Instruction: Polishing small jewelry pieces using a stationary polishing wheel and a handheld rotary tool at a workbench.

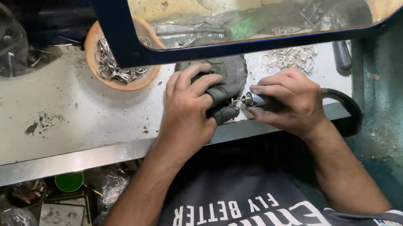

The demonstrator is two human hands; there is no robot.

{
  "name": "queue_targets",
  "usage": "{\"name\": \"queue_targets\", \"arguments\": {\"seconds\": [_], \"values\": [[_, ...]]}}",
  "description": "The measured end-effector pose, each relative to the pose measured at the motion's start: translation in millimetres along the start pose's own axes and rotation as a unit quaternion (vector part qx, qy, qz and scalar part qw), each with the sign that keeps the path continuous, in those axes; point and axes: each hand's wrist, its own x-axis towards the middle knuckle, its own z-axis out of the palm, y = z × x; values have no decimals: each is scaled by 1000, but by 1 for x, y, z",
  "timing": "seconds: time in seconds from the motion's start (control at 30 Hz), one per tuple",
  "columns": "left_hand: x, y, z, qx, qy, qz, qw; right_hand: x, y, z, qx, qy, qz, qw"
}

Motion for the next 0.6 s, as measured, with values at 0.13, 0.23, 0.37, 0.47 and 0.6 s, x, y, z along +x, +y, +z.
{"name": "queue_targets", "arguments": {"seconds": [0.13,0.23,0.37,0.47,0.6], "values": [[-3,-4,4,2,12,9,1000,-21,-2,-15,-66,49,-22,996],[-5,-3,4,11,20,19,1000,-47,11,-20,-152,118,-9,981],[-3,0,2,16,26,25,999,-55,19,-17,-204,170,5,964],[-3,2,3,22,39,26,999,-52,17,-16,-210,175,17,962],[0,8,0,19,69,21,997,-52,15,-14,-194,169,33,966]]}}
